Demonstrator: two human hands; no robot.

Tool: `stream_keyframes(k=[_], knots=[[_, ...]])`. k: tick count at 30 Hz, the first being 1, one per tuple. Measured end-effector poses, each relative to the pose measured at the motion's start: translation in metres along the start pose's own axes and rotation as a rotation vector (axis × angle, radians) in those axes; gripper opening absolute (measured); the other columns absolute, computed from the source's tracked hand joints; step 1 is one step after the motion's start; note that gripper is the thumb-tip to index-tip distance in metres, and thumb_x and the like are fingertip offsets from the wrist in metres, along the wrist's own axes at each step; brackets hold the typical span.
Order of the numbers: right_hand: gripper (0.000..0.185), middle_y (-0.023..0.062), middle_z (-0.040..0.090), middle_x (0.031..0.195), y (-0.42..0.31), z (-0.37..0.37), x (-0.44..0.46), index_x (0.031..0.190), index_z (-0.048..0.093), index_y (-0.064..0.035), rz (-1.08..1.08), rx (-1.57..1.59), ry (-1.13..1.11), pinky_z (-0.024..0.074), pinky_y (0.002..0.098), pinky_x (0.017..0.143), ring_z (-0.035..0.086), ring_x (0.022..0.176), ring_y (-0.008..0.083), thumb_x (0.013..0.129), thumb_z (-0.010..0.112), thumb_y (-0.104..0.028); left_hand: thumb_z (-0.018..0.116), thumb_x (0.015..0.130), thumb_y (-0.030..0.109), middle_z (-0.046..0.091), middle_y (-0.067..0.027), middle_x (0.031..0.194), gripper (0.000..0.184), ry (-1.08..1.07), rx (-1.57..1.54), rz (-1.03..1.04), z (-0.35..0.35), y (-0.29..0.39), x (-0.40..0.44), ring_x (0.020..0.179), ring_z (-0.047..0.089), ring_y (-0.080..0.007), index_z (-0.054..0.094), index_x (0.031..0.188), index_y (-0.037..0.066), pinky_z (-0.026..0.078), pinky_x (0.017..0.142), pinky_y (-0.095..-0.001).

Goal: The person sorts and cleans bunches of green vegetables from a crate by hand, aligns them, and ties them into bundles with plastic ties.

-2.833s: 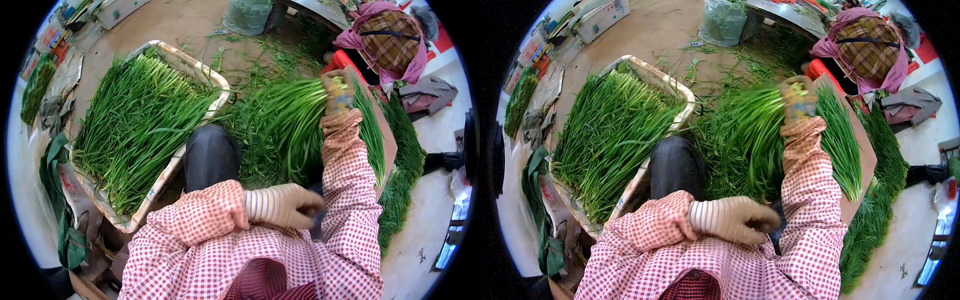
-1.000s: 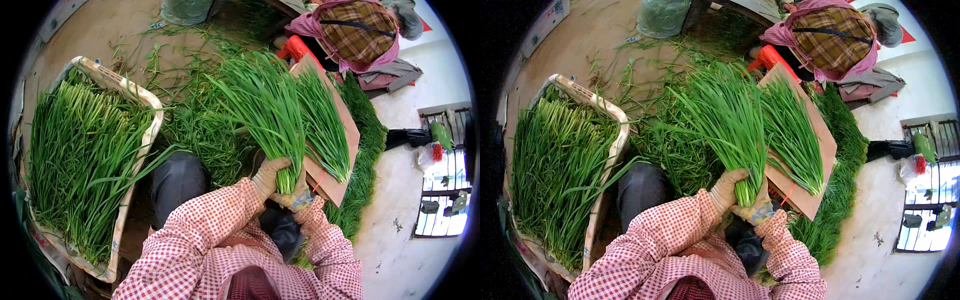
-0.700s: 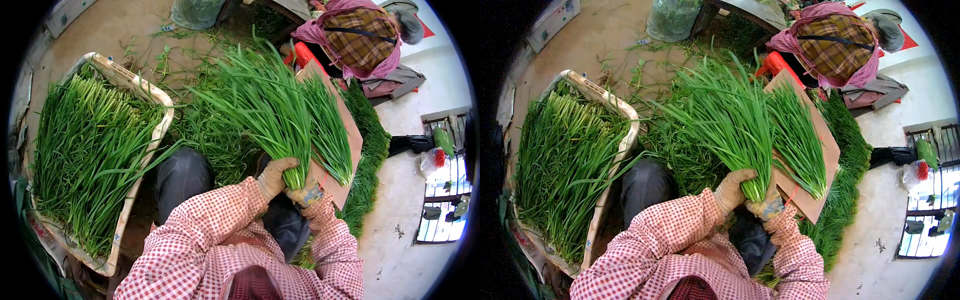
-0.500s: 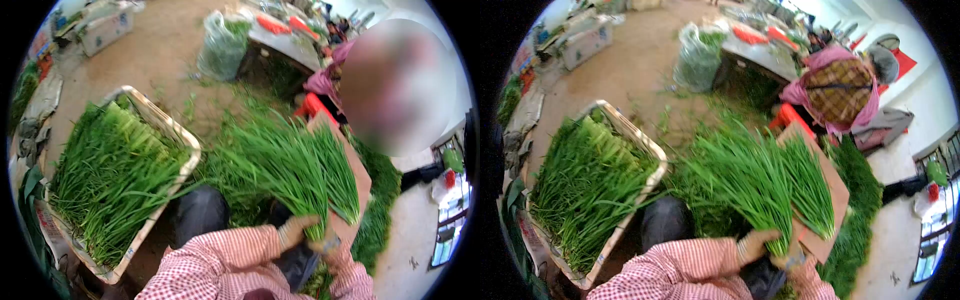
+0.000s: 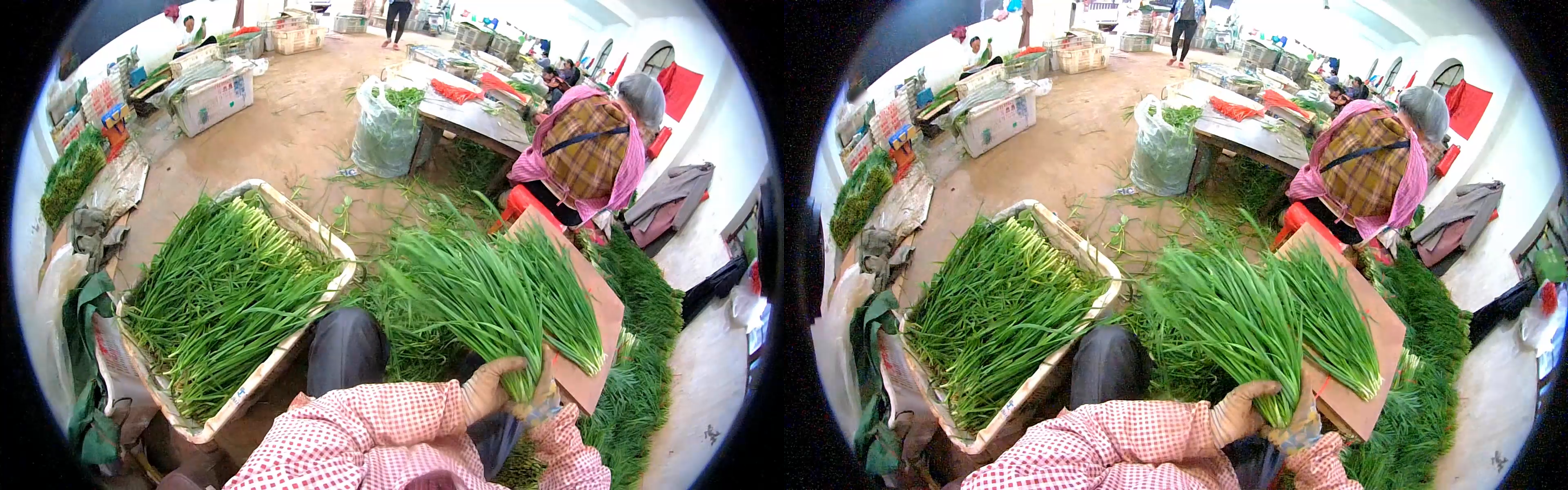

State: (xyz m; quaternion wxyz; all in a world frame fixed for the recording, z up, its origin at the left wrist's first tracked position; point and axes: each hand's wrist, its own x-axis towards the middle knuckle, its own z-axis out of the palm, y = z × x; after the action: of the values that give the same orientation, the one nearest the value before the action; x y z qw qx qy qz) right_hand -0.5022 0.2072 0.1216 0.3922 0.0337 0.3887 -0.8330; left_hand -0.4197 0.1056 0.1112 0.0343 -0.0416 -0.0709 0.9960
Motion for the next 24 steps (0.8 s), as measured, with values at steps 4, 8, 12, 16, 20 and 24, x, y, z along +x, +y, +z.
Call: stream_keyframes(k=[4, 8, 12, 16, 20, 24], knots=[[0.055, 0.0137, 0.049, 0.133, -0.012, -0.028, 0.006, 0.142, 0.031, -0.0069, -0.160, -0.544, -0.277, 0.0459, 0.0390, 0.097, 0.052, 0.117, 0.0246, 0.094, 0.047, -0.029, 0.063, 0.080, 0.004, 0.064, -0.0092, 0.111, 0.036, -0.023, 0.131, 0.162, 0.001, -0.010, -0.001, 0.101, 0.061, -0.0228, 0.057, 0.116, 0.000, 0.047, 0.095, -0.0406], [0.056, 0.0090, 0.047, 0.137, -0.034, -0.040, -0.020, 0.143, 0.030, -0.0103, -0.082, -0.796, -0.357, 0.0333, 0.0435, 0.108, 0.045, 0.125, 0.0232, 0.093, 0.046, -0.028, 0.065, 0.081, 0.010, 0.061, -0.0064, 0.120, 0.045, -0.050, 0.288, 0.081, -0.007, -0.024, -0.012, 0.110, 0.057, -0.0220, 0.053, 0.124, 0.005, 0.043, 0.101, -0.0400], [0.055, 0.0079, 0.048, 0.138, -0.066, -0.036, -0.079, 0.143, 0.033, -0.0112, -0.305, -1.911, -0.519, 0.0247, 0.0439, 0.114, 0.041, 0.131, 0.0225, 0.091, 0.047, -0.024, 0.058, 0.085, 0.014, 0.056, -0.0131, 0.125, 0.040, 0.009, 0.183, 0.117, -0.022, 0.010, -0.024, 0.115, 0.053, -0.0285, 0.052, 0.123, 0.003, 0.039, 0.104, -0.0462], [0.069, 0.0153, 0.051, 0.133, -0.046, -0.134, -0.088, 0.143, 0.030, -0.0083, -0.156, -1.306, -0.342, 0.0408, 0.0428, 0.105, 0.046, 0.125, 0.0296, 0.084, 0.061, -0.023, 0.055, 0.082, 0.018, 0.056, -0.0154, 0.119, 0.038, 0.289, 0.182, 0.358, -0.032, 0.073, -0.040, 0.111, 0.053, -0.0323, 0.053, 0.116, 0.000, 0.039, 0.101, -0.0536], [0.089, 0.0218, 0.055, 0.122, -0.040, -0.170, -0.098, 0.145, 0.023, -0.0050, -0.552, -1.781, -0.288, 0.0468, 0.0418, 0.090, 0.055, 0.106, 0.0368, 0.072, 0.072, -0.016, 0.051, 0.091, 0.017, 0.061, -0.0113, 0.092, 0.020, 0.472, 0.891, 0.866, -0.009, 0.189, -0.065, 0.086, 0.060, -0.0242, 0.057, 0.103, 0.003, 0.051, 0.086, -0.0348], [0.094, 0.0265, 0.060, 0.109, -0.044, -0.196, -0.095, 0.144, 0.021, -0.0013, -0.671, -1.889, -0.349, 0.0507, 0.0427, 0.076, 0.061, 0.088, 0.0413, 0.067, 0.075, -0.011, 0.061, 0.084, 0.005, 0.057, -0.0073, 0.097, 0.028, 0.638, 1.125, 1.161, 0.042, 0.219, -0.090, 0.090, 0.058, -0.0185, 0.055, 0.111, 0.005, 0.053, 0.079, -0.0299]])
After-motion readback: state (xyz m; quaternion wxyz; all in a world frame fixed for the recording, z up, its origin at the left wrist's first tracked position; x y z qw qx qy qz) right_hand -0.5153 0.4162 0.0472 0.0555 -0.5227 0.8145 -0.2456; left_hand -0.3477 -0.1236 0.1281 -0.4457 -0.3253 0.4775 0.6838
